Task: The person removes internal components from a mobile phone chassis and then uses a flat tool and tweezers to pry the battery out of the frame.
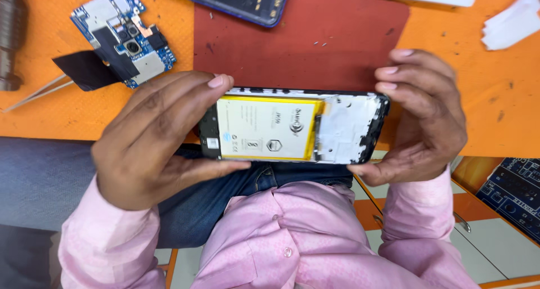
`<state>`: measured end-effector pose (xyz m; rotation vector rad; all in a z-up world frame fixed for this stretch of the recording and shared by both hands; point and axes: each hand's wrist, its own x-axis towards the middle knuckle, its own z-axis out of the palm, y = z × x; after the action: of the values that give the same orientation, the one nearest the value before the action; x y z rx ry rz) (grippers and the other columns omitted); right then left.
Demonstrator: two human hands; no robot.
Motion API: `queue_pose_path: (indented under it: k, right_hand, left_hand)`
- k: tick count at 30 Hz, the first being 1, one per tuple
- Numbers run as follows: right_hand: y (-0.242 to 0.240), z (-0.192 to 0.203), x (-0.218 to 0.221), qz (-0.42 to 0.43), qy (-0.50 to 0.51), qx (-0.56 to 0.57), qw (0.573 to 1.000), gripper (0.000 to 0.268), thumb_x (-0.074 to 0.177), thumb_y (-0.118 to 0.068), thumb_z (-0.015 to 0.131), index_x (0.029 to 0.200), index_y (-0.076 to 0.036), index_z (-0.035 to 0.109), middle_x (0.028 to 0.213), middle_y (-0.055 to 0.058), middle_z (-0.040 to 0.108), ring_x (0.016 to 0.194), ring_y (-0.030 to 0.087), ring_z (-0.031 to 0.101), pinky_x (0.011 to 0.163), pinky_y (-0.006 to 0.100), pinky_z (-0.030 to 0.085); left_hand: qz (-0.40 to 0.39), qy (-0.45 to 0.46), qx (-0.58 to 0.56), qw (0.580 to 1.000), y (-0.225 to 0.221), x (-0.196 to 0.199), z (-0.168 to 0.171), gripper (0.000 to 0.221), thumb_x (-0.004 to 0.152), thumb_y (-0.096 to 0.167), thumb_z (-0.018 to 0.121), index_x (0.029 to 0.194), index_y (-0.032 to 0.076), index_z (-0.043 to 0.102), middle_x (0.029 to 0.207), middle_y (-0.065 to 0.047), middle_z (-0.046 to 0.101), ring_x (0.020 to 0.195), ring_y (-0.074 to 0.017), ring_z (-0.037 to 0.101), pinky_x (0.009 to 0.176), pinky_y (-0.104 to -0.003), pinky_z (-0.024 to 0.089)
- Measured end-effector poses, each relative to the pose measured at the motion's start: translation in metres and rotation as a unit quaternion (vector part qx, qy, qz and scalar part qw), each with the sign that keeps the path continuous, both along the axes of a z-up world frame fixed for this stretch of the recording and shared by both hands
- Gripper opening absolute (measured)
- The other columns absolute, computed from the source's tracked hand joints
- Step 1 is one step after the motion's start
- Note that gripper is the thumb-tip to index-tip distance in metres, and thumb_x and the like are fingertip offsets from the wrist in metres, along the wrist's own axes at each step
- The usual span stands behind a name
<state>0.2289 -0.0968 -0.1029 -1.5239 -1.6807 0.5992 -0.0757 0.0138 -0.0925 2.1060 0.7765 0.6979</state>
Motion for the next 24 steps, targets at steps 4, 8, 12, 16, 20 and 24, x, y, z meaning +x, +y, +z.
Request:
queue_pose_path:
  k: [4,8,12,16,20,24]
  right_hand:
    - [0.006,0.001,-0.001,0.056,0.113,0.058,0.990,0.079,0.065,-0.040,0.095,0.123,-0.002,0.059,0.126,0.018,0.063,0.126,0.037,0.064,0.110,0.053,0.054]
    - [0.010,0.016,-0.018,0.095,0.222,0.048,0.969,0.084,0.065,-0.033,0.097,0.132,-0.005,0.054,0.132,0.020,0.063,0.130,0.037,0.064,0.112,0.053,0.052]
    - [0.025,0.028,-0.033,0.126,0.269,0.063,0.953,0.087,0.064,-0.028,0.097,0.134,-0.003,0.051,0.132,0.022,0.064,0.126,0.035,0.065,0.111,0.052,0.054]
    - [0.037,0.041,-0.046,0.145,0.223,0.079,0.961,0.089,0.065,-0.027,0.098,0.133,-0.002,0.047,0.129,0.023,0.063,0.127,0.035,0.066,0.111,0.050,0.054]
    - [0.041,0.049,-0.057,0.154,0.179,0.088,0.968,0.091,0.066,-0.028,0.098,0.137,-0.003,0.047,0.132,0.023,0.064,0.124,0.032,0.066,0.111,0.045,0.055]
    - [0.044,0.054,-0.065,0.161,0.161,0.099,0.969,0.090,0.068,-0.028,0.098,0.137,-0.003,0.046,0.131,0.022,0.064,0.124,0.032,0.066,0.110,0.044,0.055]
  left_hand:
    - [-0.029,-0.004,-0.016,0.999,-0.002,0.005,-0.008,0.081,0.070,0.020,0.094,0.137,-0.001,0.054,0.134,-0.018,0.060,0.124,-0.0364,0.063,0.106,-0.044,0.053]
    - [-0.050,-0.021,-0.016,0.998,-0.002,0.010,-0.014,0.084,0.074,0.017,0.094,0.146,0.004,0.053,0.145,-0.014,0.054,0.136,-0.0333,0.058,0.116,-0.043,0.050]
    - [-0.060,-0.037,-0.040,0.997,-0.002,0.009,-0.011,0.088,0.073,0.013,0.093,0.149,0.004,0.049,0.149,-0.014,0.053,0.139,-0.0339,0.055,0.117,-0.042,0.048]
    - [-0.056,-0.048,-0.071,0.995,-0.002,0.006,-0.007,0.089,0.073,0.009,0.091,0.151,0.006,0.047,0.152,-0.014,0.052,0.143,-0.0333,0.053,0.119,-0.040,0.046]
    - [-0.053,-0.049,-0.083,0.994,-0.003,0.001,-0.006,0.090,0.074,0.010,0.091,0.151,0.007,0.046,0.153,-0.014,0.051,0.144,-0.0329,0.052,0.119,-0.040,0.045]
    - [-0.047,-0.048,-0.084,0.994,-0.003,-0.001,-0.006,0.090,0.074,0.012,0.092,0.151,0.008,0.046,0.153,-0.013,0.051,0.144,-0.0326,0.052,0.119,-0.040,0.046]
